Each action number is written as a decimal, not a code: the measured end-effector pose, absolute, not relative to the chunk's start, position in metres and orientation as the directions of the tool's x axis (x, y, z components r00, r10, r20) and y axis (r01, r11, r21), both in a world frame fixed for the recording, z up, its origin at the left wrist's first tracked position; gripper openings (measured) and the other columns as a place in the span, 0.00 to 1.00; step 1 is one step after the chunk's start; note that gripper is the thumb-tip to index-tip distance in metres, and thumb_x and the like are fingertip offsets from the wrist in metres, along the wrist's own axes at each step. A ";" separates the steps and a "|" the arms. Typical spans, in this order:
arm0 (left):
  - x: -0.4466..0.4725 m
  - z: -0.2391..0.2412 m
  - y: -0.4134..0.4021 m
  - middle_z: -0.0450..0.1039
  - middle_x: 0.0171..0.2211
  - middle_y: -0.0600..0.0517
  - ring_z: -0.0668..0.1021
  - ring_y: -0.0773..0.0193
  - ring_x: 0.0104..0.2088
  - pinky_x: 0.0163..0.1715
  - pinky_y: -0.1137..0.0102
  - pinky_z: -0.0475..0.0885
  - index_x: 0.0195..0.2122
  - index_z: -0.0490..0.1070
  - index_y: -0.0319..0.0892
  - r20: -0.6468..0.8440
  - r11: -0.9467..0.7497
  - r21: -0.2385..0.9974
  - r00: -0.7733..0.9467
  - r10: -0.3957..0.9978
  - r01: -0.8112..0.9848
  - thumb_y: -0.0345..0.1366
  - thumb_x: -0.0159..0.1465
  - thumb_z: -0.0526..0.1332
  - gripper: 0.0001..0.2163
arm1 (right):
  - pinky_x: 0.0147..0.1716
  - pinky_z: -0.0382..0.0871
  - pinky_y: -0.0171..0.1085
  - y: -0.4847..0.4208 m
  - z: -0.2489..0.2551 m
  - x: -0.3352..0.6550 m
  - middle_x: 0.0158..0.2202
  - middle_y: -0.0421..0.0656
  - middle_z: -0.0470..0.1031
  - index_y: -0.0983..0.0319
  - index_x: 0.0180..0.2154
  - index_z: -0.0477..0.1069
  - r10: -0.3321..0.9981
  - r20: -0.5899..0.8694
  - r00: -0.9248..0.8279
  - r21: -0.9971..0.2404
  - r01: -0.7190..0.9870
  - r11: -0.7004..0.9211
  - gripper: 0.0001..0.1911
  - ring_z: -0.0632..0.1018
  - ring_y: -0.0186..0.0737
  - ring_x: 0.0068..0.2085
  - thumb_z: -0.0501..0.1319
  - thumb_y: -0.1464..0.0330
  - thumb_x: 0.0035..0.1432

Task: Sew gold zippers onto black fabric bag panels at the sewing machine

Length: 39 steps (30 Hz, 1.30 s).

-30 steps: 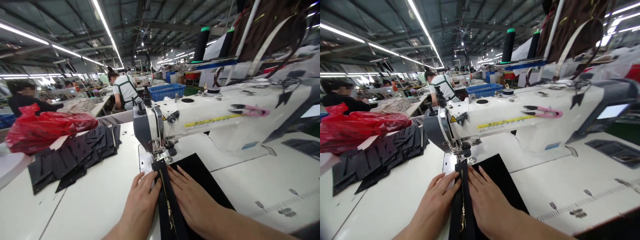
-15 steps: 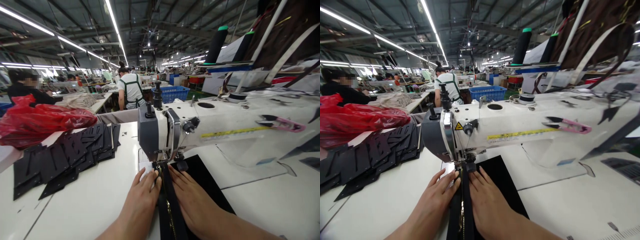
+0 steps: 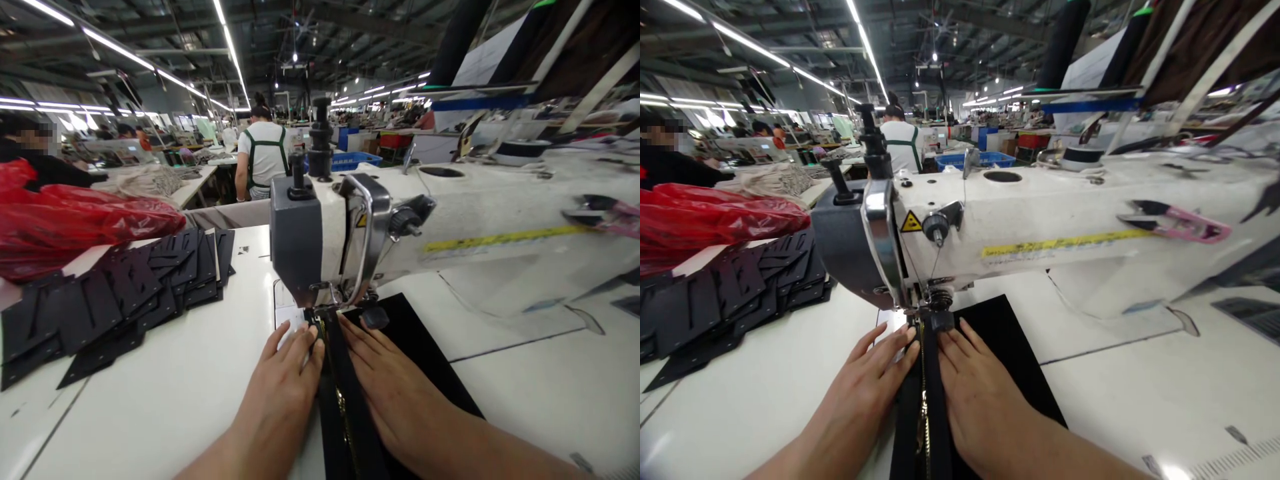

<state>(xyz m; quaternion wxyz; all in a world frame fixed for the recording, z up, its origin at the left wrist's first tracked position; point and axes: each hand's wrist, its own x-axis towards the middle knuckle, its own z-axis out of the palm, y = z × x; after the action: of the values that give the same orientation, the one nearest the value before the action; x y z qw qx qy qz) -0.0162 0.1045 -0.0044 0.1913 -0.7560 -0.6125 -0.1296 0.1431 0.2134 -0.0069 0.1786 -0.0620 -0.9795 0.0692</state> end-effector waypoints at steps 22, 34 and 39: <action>-0.025 -0.012 0.115 0.72 0.42 0.40 0.73 0.53 0.47 0.46 0.54 0.72 0.45 0.66 0.34 0.510 -0.222 -0.156 0.271 0.817 0.963 0.23 0.63 0.46 0.14 | 0.59 0.48 0.49 0.221 -0.003 0.138 0.60 0.52 0.55 0.66 0.59 0.53 0.175 0.326 -0.929 -0.266 0.088 0.960 0.27 0.56 0.45 0.61 0.51 0.74 0.57; -0.022 0.000 0.114 0.70 0.43 0.43 0.71 0.54 0.50 0.49 0.56 0.69 0.45 0.67 0.38 0.415 -0.173 0.011 0.153 0.897 0.985 0.23 0.60 0.53 0.13 | 0.45 0.71 0.39 0.188 -0.008 0.175 0.45 0.50 0.74 0.65 0.49 0.67 -0.025 0.590 -0.807 -0.132 -0.127 0.983 0.17 0.74 0.42 0.45 0.48 0.74 0.60; -0.015 0.002 0.104 0.72 0.41 0.43 0.74 0.56 0.46 0.51 0.55 0.67 0.44 0.67 0.37 0.436 -0.182 -0.003 0.165 0.884 0.983 0.22 0.58 0.53 0.14 | 0.43 0.72 0.33 0.171 -0.044 0.185 0.44 0.53 0.74 0.72 0.49 0.67 -0.072 0.584 -0.809 0.028 -0.069 0.997 0.17 0.76 0.43 0.45 0.51 0.69 0.62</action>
<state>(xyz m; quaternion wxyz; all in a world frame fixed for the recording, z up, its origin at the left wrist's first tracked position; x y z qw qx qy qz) -0.0154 0.1037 0.0025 0.1442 -0.7496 -0.6229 -0.1712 0.1851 0.1707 -0.0436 0.3069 0.0371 -0.9510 -0.0026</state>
